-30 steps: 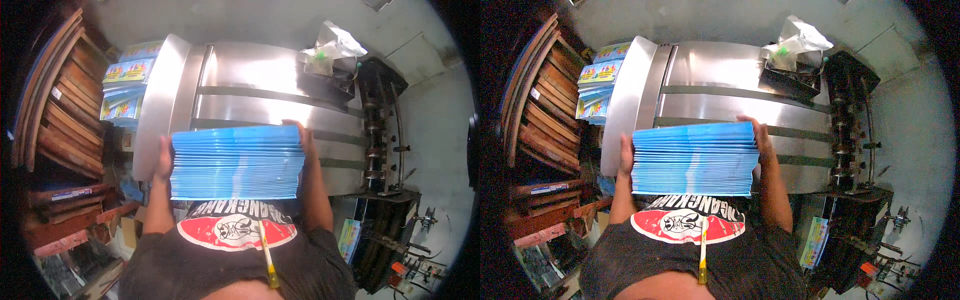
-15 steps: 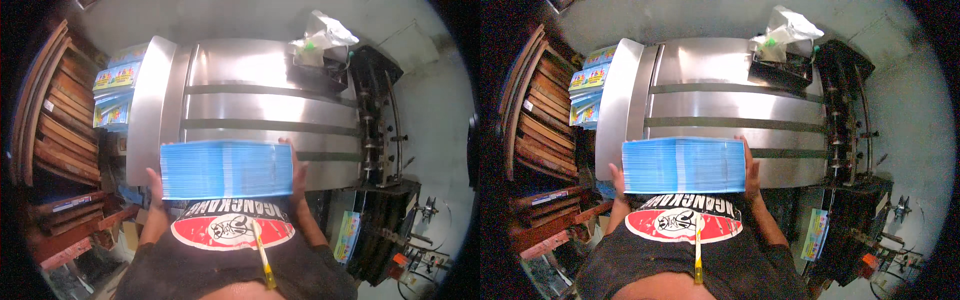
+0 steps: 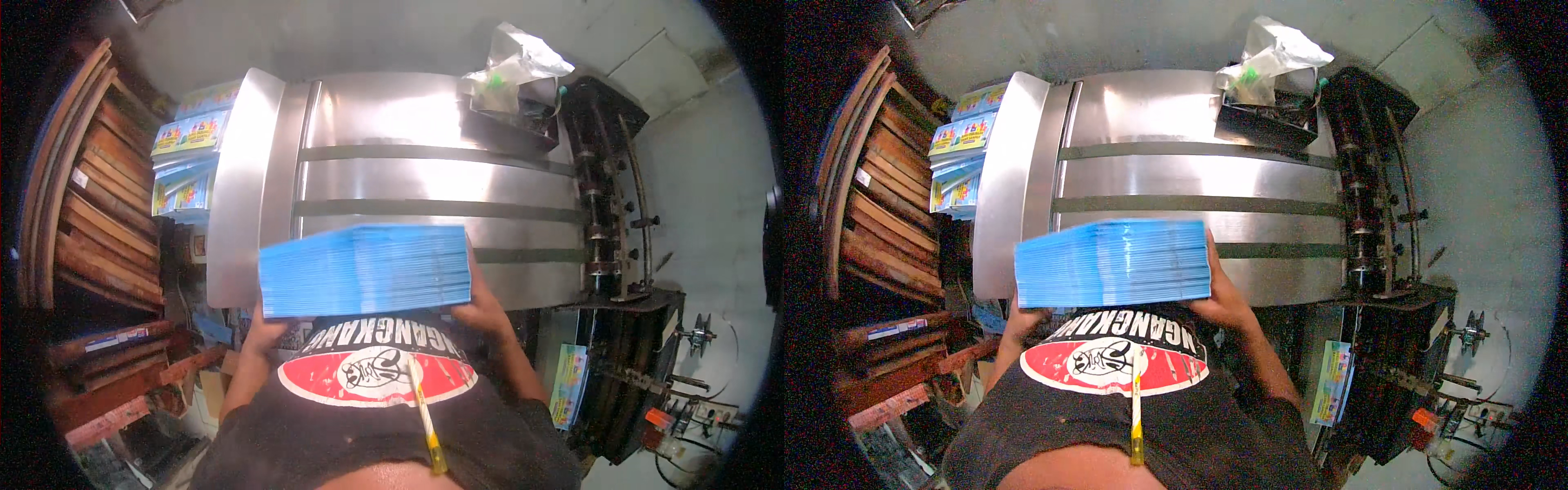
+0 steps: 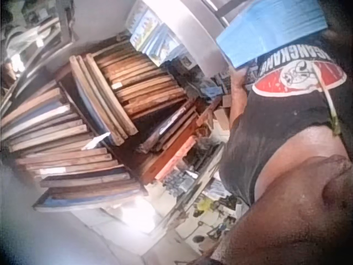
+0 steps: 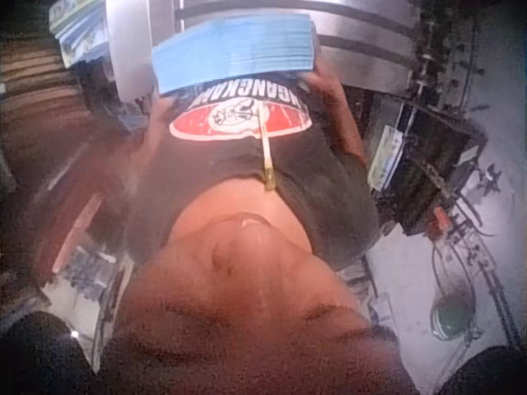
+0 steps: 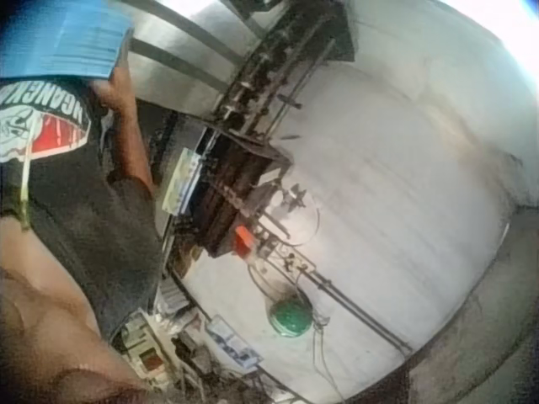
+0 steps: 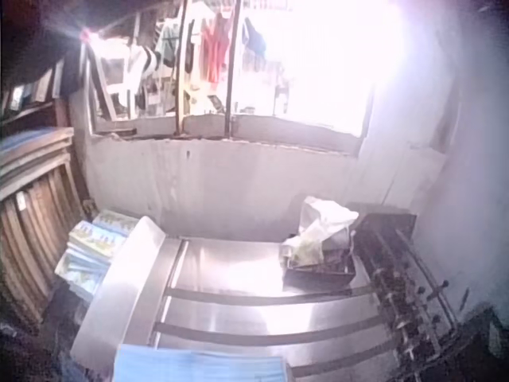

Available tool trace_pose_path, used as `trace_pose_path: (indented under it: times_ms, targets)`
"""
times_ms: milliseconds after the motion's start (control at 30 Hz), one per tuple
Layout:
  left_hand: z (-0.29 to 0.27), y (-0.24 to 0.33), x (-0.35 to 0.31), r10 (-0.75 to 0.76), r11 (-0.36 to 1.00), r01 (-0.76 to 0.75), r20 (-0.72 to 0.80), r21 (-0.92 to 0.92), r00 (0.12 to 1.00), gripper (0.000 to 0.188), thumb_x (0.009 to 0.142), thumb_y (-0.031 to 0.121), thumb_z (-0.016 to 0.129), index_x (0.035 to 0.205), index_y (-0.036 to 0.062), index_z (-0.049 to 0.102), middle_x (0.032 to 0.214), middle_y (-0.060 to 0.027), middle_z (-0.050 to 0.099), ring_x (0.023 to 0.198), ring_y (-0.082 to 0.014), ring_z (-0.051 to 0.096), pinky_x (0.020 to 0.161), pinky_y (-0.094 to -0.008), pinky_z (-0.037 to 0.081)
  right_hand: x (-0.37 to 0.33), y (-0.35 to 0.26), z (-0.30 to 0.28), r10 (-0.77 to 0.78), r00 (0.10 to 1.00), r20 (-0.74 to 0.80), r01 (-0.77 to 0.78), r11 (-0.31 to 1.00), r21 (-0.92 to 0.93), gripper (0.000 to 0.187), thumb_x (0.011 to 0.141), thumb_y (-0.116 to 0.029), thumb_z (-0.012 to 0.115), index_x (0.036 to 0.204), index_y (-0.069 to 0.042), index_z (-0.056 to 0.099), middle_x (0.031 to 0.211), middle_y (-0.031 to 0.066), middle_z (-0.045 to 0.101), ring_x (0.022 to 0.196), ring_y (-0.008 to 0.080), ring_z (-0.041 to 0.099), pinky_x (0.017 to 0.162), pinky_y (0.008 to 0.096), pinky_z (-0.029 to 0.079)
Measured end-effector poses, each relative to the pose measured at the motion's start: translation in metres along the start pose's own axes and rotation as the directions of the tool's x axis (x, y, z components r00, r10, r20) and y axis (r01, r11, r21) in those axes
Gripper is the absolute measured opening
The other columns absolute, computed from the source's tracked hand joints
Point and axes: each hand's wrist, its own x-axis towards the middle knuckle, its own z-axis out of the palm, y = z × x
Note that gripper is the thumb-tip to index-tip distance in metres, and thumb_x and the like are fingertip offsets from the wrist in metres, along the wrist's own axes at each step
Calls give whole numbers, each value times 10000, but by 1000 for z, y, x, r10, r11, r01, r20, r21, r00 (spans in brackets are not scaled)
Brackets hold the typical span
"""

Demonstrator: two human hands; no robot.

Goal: The person folds printed paper sheets, inserts pages into booklet covers to assemble booklets, and gathers, stacks, and aligns the folded booklets by hand on the work surface.

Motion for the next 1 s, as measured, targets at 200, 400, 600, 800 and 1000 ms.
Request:
trace_pose_path:
  times_ms: [200, 400, 600, 800, 1000]
  targets:
    - [5, 5, 20, 48, 999, -45, -229, 19, 972, 429, 788, -12, 758, 1183, 17, 593, 1059, -73, 671, 948, -182, 648, 821, -339, 546, 58, 25, 1, -124, 987, -97, 106, 979, -172, 1230, 707, -113, 845, 1566, -61, -34, 1628, 189, 121, 1475, 256, 209, 1179, 368, 220]
    - [-3, -11, 33, 110, 986, -78, -220, 148, 969, 423, 795, -46, 721, 1188, 15, 576, 1054, -67, 661, 934, -181, 638, 821, -337, 545, 80, 37, -4, -304, 951, -65, 274, 919, -283, 1263, 671, -136, 885, 1565, -53, -4, 1601, 195, 208, 1458, 282, 259, 1177, 391, 238]
    - [-70, 20, 56, -87, 967, 71, 54, 246, 995, 686, 814, 85, 745, 1412, 6, 417, 1294, -136, 568, 1150, -236, 573, 995, -379, 468, 101, 25, -5, -153, 985, -86, 132, 969, -209, 966, 638, -143, 919, 1415, -43, 355, 1323, 133, 520, 1202, 245, 545, 1042, 385, 431]
    - [-1, 136, 149, 113, 769, -237, 239, 594, 964, 1231, 681, 761, 678, 1535, 9, 207, 1559, -221, 280, 1447, -335, 277, 1188, -456, 196, 107, 16, 3, -14, 991, -134, 7, 999, -50, 767, 649, -120, 908, 1280, -54, 475, 1191, 92, 612, 1112, 204, 594, 993, 359, 467]
    - [48, 152, 146, -25, 139, -489, 497, 861, 867, 1156, 666, 648, 756, 1476, -34, 291, 1371, -230, 457, 1317, -382, 418, 1165, -506, 226, 113, 21, 0, -37, 981, -191, 21, 996, -84, 722, 657, -92, 887, 1272, -68, 510, 1191, 87, 614, 1096, 207, 601, 982, 355, 471]
